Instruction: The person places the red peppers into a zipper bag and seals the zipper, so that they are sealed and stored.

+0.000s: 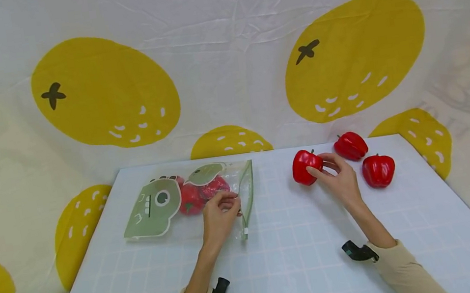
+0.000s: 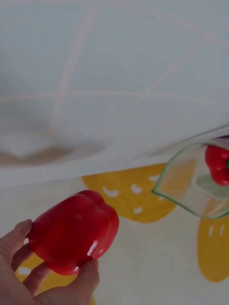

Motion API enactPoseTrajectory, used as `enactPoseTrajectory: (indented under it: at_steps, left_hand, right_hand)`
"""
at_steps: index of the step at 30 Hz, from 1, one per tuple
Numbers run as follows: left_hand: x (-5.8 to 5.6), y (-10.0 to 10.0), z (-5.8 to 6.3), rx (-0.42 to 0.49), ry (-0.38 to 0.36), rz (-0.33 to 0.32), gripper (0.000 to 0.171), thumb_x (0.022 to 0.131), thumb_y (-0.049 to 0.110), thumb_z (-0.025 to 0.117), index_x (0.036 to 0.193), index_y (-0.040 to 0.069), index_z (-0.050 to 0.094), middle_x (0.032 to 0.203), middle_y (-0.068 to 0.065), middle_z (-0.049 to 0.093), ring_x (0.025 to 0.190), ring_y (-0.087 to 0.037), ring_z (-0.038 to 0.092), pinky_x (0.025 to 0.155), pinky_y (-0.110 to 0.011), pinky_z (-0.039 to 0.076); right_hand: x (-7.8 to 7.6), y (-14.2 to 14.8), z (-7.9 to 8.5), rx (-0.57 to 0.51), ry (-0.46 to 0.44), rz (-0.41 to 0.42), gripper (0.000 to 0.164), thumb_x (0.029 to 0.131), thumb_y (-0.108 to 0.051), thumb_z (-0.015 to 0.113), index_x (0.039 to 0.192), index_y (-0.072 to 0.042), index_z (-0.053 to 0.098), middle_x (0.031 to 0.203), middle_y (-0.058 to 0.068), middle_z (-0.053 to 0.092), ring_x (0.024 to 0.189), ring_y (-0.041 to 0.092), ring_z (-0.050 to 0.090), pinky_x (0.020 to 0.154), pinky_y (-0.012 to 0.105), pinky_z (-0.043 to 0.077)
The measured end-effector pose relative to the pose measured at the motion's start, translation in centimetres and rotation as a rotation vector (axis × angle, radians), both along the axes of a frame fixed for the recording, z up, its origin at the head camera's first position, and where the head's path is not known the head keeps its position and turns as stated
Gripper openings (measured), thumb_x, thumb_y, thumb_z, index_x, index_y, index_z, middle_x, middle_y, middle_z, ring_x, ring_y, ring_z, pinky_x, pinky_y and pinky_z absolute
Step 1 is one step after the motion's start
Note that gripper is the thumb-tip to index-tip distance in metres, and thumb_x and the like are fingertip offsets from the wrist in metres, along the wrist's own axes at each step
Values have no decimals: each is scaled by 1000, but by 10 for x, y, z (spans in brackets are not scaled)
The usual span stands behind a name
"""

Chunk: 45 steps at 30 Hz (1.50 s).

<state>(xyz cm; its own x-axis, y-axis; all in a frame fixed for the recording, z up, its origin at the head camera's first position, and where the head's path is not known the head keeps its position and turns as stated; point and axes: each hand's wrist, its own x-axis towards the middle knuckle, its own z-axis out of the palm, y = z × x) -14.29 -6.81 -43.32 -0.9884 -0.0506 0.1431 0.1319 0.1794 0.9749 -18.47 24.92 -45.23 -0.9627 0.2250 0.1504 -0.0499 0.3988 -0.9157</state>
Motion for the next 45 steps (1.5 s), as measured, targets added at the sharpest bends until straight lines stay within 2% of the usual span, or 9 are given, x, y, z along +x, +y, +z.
enactPoseTrajectory:
  at_steps: [3,6,11,15,18,25,27,34,45]
  left_hand:
    - [1,-1,2,3,7,5,12,91,-6,71,102,-12,69,88,-24,70,75,-40,70,61,-21,60]
    - [7,-1,15,10,11,4,11,91,-9,70,100,-14,69,87,-27,69,75,-43,69,61,-21,60]
    - [7,-2,16,12,16,6,11,91,-9,70,100,-14,69,86,-27,69,75,-42,69,62,-25,62]
    - [8,-3,18,5,5,7,11,91,-8,71,101,-14,69,87,-27,69,76,-43,69,63,-28,62]
    - [5,-3,14,-4,-2,7,12,91,-7,71,101,-14,69,87,-27,69,76,-43,70,64,-29,63]
    - [-10,-7,-15,13,-10,14,14,92,-3,73,104,-10,71,89,-22,71,76,-38,71,62,-26,62]
    - [-12,-8,-18,21,-2,13,14,92,-1,74,104,-7,72,89,-20,72,75,-35,71,62,-23,61]
    - [-13,-9,-20,3,-3,8,13,92,4,75,104,-1,74,89,-14,73,73,-27,72,64,-22,61]
    - [-12,-9,-17,-31,-9,15,13,93,5,75,105,1,74,92,-12,74,75,-24,72,66,-22,61]
  right_hand:
    - [-3,-7,-4,-28,-9,9,63,90,-41,79,141,-13,56,139,7,59,131,27,54,92,16,53]
    - [-6,-14,-6,-47,-15,23,63,90,-42,79,141,-13,57,139,7,60,132,27,54,90,16,54]
    - [-10,-29,-8,-57,-34,42,62,91,-42,78,141,-13,57,140,7,59,133,28,53,90,17,55]
    - [-14,-39,-9,-76,-56,46,61,90,-42,79,140,-15,57,139,5,58,132,25,53,92,25,57]
    - [-16,-47,-9,-93,-66,50,61,90,-41,79,140,-15,56,139,3,58,131,24,53,94,31,58]
    - [-20,-65,-11,-123,-78,79,59,90,-43,79,137,-16,57,138,3,58,129,24,53,97,38,57]
    - [-21,-70,-12,-129,-77,83,58,89,-43,80,136,-16,58,137,2,59,129,24,53,97,39,57]
    - [-24,-85,-15,-144,-71,100,54,90,-39,80,134,-14,60,136,4,60,127,26,55,98,42,57]
    - [-26,-105,-21,-164,-97,143,53,90,-37,80,133,-13,60,134,6,60,125,26,56,99,45,56]
